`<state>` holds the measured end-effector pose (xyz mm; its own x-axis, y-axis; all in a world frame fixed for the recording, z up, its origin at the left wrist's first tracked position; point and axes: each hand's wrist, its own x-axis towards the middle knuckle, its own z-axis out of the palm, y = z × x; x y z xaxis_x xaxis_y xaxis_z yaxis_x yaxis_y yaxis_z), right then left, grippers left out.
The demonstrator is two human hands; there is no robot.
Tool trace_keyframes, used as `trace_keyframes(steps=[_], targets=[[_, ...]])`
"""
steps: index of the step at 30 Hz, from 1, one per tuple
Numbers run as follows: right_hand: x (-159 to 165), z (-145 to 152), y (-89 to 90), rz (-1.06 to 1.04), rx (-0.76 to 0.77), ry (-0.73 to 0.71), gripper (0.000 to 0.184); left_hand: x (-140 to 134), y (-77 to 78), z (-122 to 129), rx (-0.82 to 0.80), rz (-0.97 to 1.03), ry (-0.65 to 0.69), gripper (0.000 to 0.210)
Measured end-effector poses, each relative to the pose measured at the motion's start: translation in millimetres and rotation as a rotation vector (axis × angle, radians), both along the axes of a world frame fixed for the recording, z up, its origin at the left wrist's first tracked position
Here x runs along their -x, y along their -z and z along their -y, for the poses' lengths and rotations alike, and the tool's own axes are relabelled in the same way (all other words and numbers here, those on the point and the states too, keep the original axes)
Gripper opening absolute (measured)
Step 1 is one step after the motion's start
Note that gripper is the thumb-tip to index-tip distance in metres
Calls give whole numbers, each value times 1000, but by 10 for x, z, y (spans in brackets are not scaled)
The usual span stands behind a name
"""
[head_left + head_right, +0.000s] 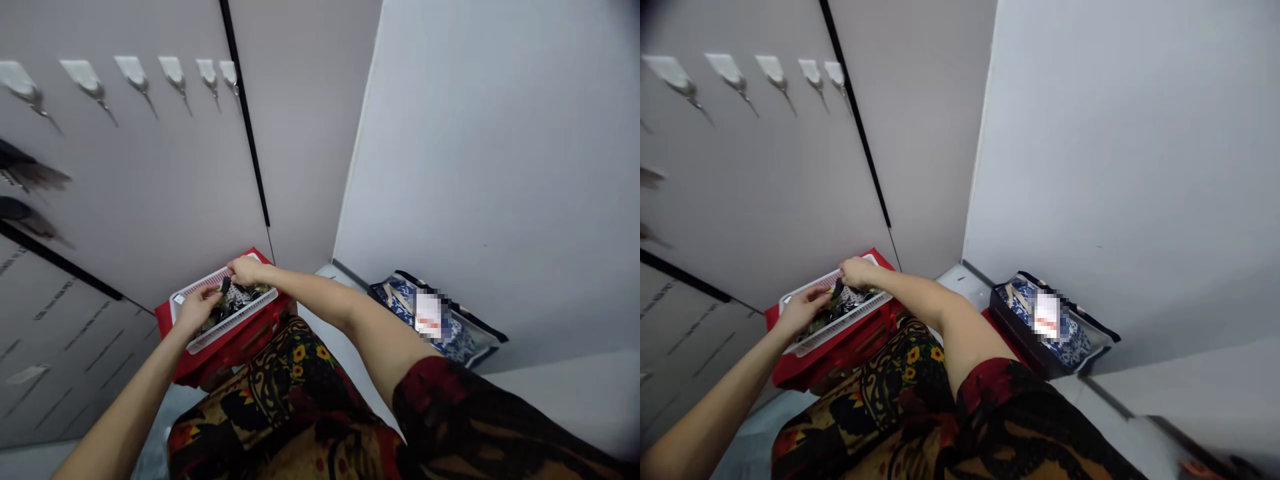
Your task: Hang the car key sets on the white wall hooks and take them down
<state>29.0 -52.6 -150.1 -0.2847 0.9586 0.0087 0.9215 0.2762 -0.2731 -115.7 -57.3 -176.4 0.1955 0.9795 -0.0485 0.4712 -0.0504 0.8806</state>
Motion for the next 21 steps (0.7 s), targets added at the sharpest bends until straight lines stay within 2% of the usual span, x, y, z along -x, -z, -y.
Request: trace_keyframes(steps=[3, 6, 10, 13, 17, 21], targets=[[-5, 74, -188, -161, -57, -60, 20, -87, -61, 28, -8, 127, -30, 39], [27, 111, -348, -386, -23, -99, 17, -150, -160, 40, -18, 308, -107, 40], [79, 70, -447, -650, -7, -125, 15, -137, -332, 29, -33, 428, -171, 35], [129, 32, -488, -726, -16, -172, 15, -51, -512, 29, -108, 395, -122, 30], [189, 3, -598, -737, -21, -226, 14, 122, -795, 11, -230, 181, -65, 25], [240, -5, -733, -718, -51, -222, 16, 310, -1028, -25, -207, 33, 26, 19]])
